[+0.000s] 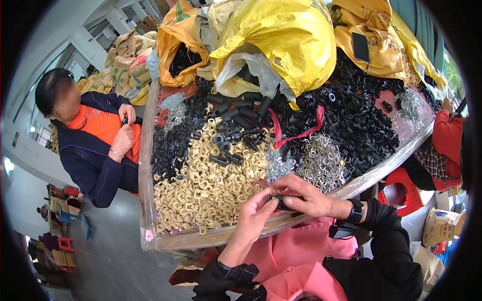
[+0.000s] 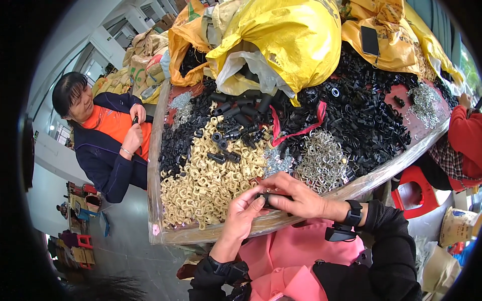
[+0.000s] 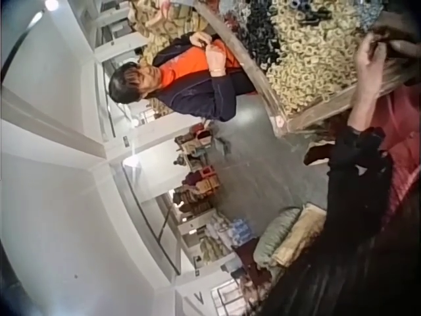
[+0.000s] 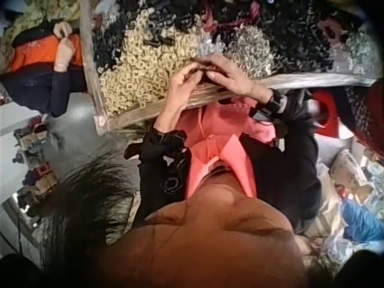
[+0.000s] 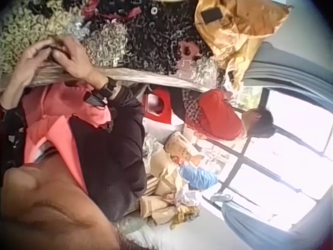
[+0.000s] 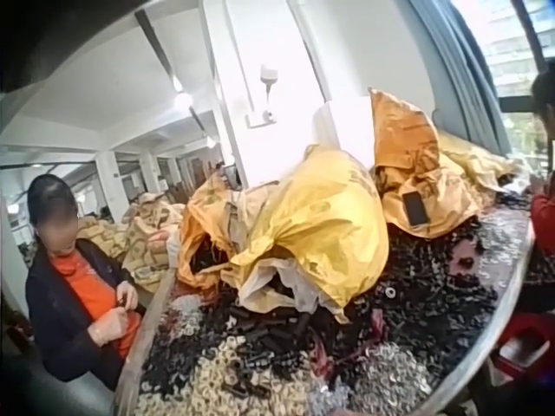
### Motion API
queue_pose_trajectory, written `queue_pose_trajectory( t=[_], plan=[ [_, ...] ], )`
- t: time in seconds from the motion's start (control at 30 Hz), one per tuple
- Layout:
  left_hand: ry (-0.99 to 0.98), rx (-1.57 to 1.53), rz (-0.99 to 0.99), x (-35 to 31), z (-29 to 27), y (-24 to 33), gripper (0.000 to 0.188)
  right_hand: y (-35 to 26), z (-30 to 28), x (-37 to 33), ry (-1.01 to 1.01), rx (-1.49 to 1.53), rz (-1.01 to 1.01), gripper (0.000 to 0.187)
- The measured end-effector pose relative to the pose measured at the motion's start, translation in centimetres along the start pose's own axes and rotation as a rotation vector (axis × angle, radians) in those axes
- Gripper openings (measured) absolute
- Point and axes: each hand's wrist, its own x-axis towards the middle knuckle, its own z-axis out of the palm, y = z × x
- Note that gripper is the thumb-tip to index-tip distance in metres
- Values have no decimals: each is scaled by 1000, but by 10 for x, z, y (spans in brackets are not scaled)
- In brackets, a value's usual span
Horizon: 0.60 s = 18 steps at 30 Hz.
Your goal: The person assembles components by hand by picking up a black plastic housing, inserting a metal pin, and pressing a silver metal clip onto the assembly. They repeat this process multiple times before reaching into a yellow bag to retrieve more parts.
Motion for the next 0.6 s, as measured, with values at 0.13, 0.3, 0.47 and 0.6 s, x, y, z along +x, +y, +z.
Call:
queue_pose_trajectory(
  t=[0.13,0.3,0.47,0.6],
  plan=[
    [-64,-121,-1,2,1,-4,43,-3,-4,0,-85,45,-241,60],
    [-1,-159,-40,1,9,-11,46,-6,-8,-5,-205,171,-198,72],
    [-79,-161,-146,1,13,-15,51,-7,-19,-18,-156,110,-161,62],
    [-128,-86,-204,6,9,-17,50,-7,-42,-49,62,-28,1,46]
  ],
)
